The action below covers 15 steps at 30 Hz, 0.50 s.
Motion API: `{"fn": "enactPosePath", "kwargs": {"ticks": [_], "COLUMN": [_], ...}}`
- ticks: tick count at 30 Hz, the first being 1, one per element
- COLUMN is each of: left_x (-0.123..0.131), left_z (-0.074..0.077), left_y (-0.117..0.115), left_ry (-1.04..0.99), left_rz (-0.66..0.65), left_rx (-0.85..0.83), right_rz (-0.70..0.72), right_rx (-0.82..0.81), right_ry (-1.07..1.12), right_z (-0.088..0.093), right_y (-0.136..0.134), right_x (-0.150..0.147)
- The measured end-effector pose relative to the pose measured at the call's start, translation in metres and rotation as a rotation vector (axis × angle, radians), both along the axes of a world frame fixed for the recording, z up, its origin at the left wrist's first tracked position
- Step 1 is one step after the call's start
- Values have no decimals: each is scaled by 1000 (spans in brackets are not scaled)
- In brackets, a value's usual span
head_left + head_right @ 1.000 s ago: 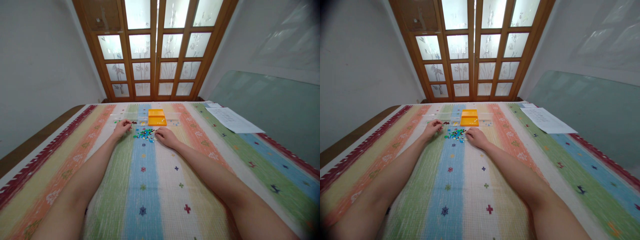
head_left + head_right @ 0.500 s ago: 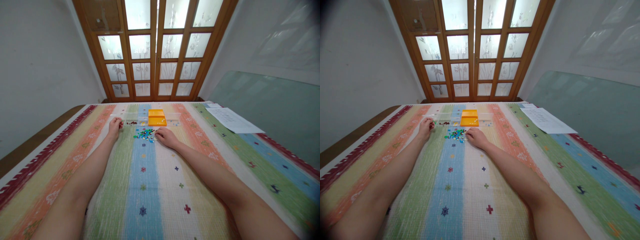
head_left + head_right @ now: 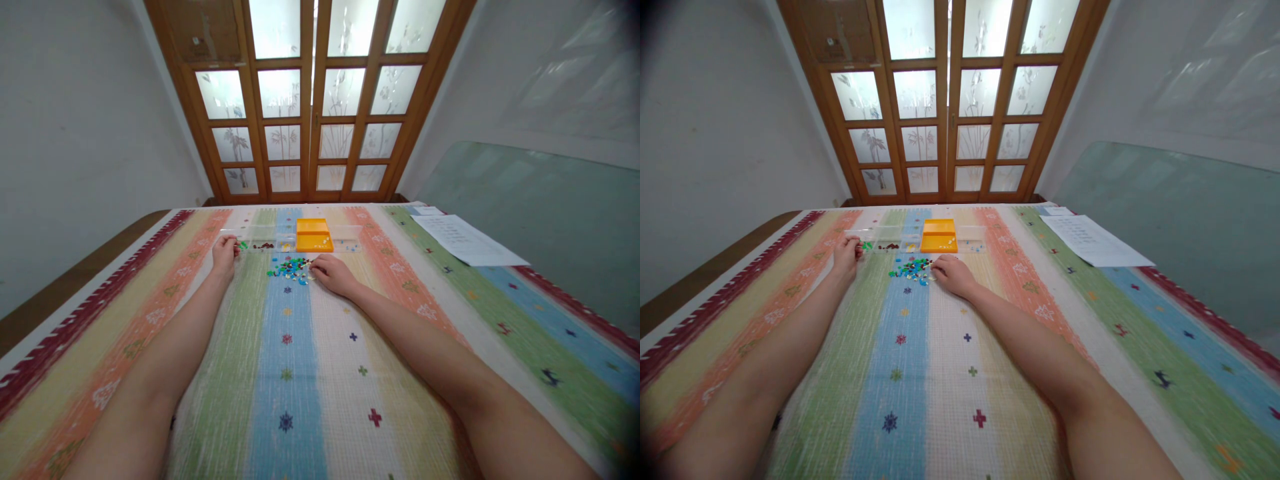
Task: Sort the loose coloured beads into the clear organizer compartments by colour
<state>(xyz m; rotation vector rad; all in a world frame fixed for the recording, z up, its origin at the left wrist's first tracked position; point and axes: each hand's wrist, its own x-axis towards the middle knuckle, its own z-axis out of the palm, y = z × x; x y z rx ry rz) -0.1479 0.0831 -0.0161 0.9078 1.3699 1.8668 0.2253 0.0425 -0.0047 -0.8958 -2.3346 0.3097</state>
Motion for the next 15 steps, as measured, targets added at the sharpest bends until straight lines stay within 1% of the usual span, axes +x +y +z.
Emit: {"fn": "enactPosePath", "kwargs": {"ticks": [3, 5, 9, 15], "left_x": [-2, -2, -1, 1], "left_z": [-3, -3, -2, 1], "left_y": [2, 2, 0, -3], "left_ry": [-25, -39, -40, -41], "left_rz": [37, 36, 22, 39], "left_rx": [-6, -5, -7, -34], "right_rz": [18, 27, 24, 11], "right_rx": [5, 6, 8, 15], "right_ry": [26, 41, 42, 37], "right_z": [0, 0, 0, -3], "right_y": [0, 0, 0, 1], "right_x": [0, 0, 0, 1]}}
